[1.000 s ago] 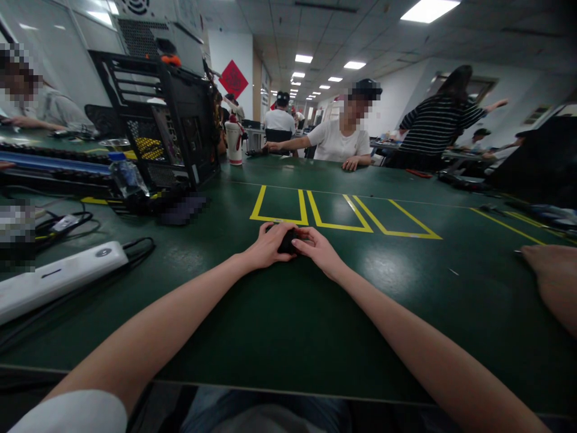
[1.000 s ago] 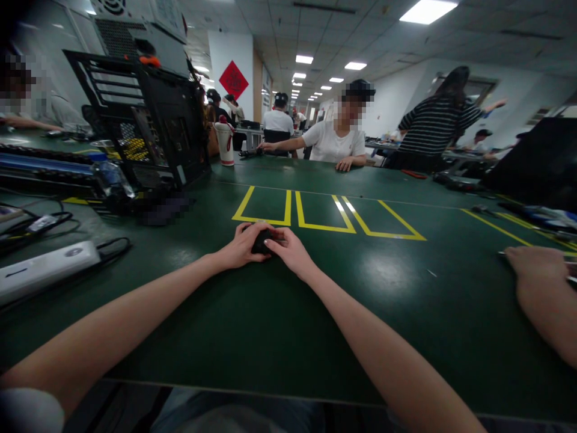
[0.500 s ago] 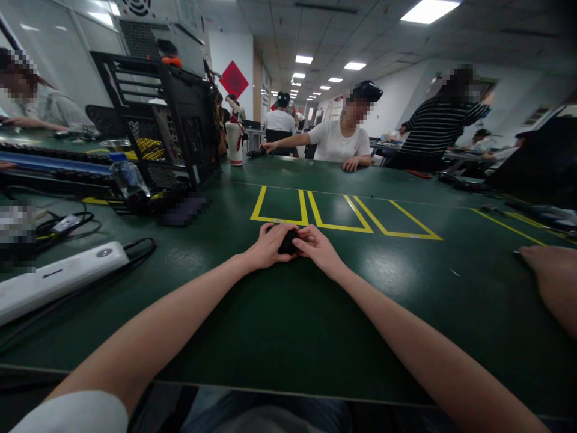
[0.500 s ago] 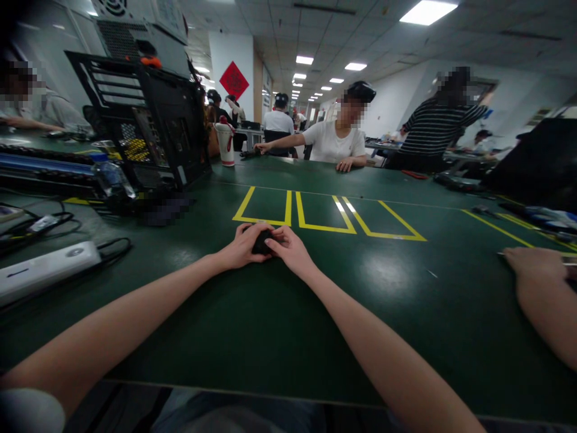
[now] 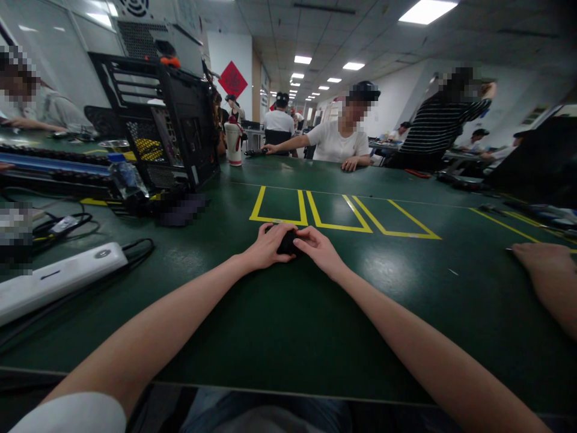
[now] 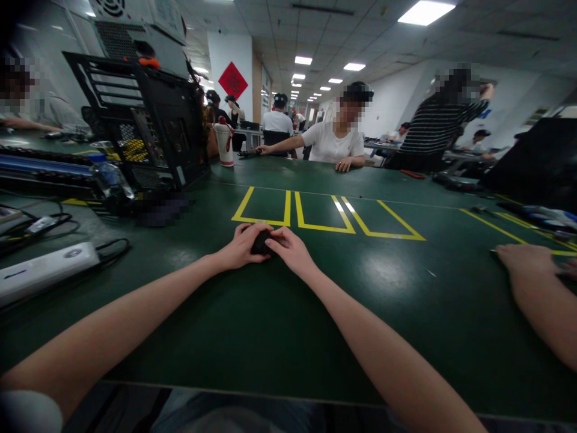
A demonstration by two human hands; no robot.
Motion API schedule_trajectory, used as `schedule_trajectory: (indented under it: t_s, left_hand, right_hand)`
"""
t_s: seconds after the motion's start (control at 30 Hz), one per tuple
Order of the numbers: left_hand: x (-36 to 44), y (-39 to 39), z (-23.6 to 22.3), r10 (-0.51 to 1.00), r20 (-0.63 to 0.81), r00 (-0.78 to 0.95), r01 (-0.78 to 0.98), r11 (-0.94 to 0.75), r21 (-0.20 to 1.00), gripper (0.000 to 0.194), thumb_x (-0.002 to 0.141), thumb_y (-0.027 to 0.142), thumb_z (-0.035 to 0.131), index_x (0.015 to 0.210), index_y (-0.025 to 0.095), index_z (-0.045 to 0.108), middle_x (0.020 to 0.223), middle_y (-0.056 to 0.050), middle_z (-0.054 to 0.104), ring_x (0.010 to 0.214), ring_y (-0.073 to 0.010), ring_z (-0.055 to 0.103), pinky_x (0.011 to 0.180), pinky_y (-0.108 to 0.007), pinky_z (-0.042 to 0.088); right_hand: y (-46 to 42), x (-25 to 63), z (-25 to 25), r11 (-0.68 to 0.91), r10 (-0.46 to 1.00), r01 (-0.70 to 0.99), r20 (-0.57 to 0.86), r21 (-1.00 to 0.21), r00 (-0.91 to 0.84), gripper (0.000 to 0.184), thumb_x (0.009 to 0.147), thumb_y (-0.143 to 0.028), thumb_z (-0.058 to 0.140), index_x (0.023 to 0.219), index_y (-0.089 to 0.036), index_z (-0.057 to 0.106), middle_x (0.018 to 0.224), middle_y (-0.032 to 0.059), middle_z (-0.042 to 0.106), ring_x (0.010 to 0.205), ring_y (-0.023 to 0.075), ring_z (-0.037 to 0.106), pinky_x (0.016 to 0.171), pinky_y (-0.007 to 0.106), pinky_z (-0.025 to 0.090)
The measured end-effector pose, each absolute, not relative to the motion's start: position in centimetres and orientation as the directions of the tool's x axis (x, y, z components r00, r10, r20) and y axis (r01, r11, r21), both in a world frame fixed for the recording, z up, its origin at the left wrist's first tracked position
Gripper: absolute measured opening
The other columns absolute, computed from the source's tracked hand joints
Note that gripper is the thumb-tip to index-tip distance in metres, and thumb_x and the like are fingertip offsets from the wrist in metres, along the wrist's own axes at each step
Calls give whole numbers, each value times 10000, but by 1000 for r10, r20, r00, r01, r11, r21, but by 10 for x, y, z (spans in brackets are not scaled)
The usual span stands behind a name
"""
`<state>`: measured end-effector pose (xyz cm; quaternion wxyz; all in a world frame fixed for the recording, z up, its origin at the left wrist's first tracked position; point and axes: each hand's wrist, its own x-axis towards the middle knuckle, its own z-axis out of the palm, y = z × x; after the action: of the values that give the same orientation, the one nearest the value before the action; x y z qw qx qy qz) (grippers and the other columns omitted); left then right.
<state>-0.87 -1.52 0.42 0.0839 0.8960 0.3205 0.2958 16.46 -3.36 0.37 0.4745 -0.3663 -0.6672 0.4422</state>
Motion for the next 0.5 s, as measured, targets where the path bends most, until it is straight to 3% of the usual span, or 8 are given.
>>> schedule_trajectory:
  t_s: [0.33, 0.5]
  left_hand:
    - [-9, -16, 5, 621, 481, 619, 518, -783, 345, 584, 690, 336, 605, 1179, 239, 300, 1169, -62, 483, 1117, -230, 426, 983, -419, 184]
    - [-7, -15, 3, 629, 480, 611, 529, -776, 343, 575, 685, 327, 605, 1171, 246, 307, 1169, -58, 483, 1119, -229, 426, 981, -420, 186]
  right_hand:
    - [-32, 166, 4, 277, 933, 112, 239, -954, -268, 314, 683, -306, 629, 957, -191, 529, 976, 39, 578, 939, 160, 562, 888, 363, 426]
    - [-34, 167, 4, 252, 919, 14, 235, -968, -315, 317, 628, -263, 674, 887, -210, 499, 972, 9, 555, 901, 148, 574, 858, 361, 448]
